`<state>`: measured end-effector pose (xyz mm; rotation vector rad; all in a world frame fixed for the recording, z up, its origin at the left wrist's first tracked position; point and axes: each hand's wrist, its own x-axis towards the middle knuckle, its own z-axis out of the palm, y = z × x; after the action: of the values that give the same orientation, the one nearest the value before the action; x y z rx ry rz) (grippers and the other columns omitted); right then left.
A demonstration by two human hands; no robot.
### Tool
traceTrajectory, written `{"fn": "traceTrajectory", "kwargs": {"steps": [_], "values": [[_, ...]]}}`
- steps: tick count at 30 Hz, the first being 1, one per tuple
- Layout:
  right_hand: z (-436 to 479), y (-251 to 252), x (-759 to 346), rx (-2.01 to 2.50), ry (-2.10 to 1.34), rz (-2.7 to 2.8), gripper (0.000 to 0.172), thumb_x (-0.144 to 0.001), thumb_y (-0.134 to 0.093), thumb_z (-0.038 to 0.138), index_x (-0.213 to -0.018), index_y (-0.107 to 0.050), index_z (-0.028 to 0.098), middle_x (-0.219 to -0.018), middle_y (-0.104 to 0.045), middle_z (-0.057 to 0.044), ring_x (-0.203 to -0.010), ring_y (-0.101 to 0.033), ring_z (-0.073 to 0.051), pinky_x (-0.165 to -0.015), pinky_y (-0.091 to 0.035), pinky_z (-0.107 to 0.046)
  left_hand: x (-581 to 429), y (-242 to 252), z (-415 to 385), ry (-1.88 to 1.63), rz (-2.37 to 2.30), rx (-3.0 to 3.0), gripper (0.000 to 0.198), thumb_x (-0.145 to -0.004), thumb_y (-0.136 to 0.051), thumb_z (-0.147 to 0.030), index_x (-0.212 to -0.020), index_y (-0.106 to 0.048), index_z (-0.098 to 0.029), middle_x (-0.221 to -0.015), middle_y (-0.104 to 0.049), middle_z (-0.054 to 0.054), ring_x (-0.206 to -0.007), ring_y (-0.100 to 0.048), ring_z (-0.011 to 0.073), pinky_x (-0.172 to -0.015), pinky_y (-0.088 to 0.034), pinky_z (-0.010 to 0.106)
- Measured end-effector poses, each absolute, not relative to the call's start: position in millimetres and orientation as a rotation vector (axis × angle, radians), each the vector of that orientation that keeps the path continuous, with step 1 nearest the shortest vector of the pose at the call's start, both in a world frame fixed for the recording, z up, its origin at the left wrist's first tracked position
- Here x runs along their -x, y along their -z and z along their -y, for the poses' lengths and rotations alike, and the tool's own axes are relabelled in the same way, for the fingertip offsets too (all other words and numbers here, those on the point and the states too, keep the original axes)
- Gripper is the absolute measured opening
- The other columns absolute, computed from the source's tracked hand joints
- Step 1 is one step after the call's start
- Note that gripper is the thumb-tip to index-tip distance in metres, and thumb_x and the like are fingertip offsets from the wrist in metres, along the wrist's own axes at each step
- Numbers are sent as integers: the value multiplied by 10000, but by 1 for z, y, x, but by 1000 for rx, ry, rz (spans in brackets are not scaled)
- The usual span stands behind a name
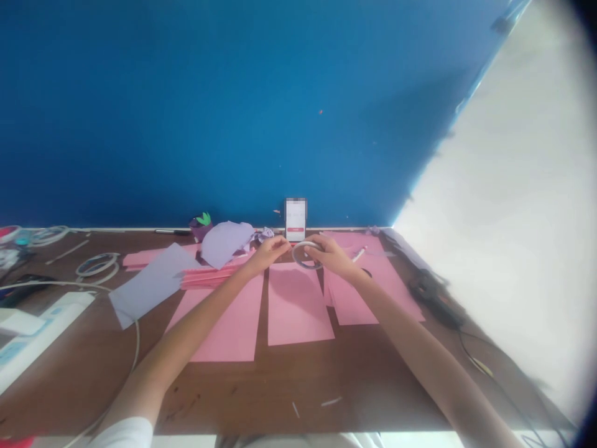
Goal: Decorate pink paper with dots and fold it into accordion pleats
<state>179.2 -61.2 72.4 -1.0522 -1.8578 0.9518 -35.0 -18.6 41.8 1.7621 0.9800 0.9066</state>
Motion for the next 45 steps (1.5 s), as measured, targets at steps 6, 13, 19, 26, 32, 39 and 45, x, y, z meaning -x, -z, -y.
{"fn": "traceTrajectory", "kwargs": {"steps": [6,13,19,26,32,39,45], "values": [[61,-73,-182,1050,-943,1873,299,-862,-497,400,-1024,-620,181,-770,-606,-17,-652,-550,-138,-586,-436,-255,38,-34,13,-934,-917,-1671,322,-760,-654,-446,-918,-577,-175,-845,-622,17,-733,-600,133,-622,-455,234],[55,-65,-180,1033,-881,1879,257,-849,-519,363,-983,-641,181,-879,-638,-41,-742,-585,-156,-676,-463,-283,41,-32,11,-837,-888,-1557,373,-763,-671,-408,-1048,-567,-191,-877,-621,28,-727,-602,117,-663,-471,247],[55,-64,-181,1048,-859,1903,244,-856,-516,353,-977,-638,179,-898,-645,-43,-745,-591,-155,-668,-464,-274,41,-33,13,-792,-874,-1470,409,-721,-721,-390,-1051,-578,-195,-899,-632,27,-732,-604,107,-699,-478,257],[55,-65,-181,1041,-825,1964,237,-850,-513,311,-991,-645,174,-886,-656,-41,-742,-601,-152,-662,-461,-266,39,-39,16,-846,-881,-1381,368,-701,-742,-355,-990,-591,-184,-833,-598,-2,-684,-566,75,-704,-475,241],[55,-66,-185,1116,-799,1983,227,-821,-541,299,-980,-657,186,-894,-669,-29,-793,-615,-158,-697,-454,-267,43,-39,11,-880,-909,-1378,324,-685,-736,-300,-933,-574,-169,-753,-554,-18,-592,-520,62,-596,-435,209],[55,-79,-197,1208,-639,1973,223,-836,-520,342,-860,-684,193,-886,-691,-35,-796,-619,-157,-703,-435,-254,53,-43,7,-875,-1008,-1536,235,-709,-686,-265,-906,-623,-152,-714,-559,0,-573,-498,75,-547,-370,205],[49,-72,-201,1350,-357,2131,200,-837,-512,298,-842,-693,213,-858,-689,-26,-749,-597,-153,-650,-381,-235,53,-45,10,-853,-1168,-1685,215,-716,-650,-255,-901,-636,-147,-768,-610,41,-617,-535,116,-558,-382,226]]}}
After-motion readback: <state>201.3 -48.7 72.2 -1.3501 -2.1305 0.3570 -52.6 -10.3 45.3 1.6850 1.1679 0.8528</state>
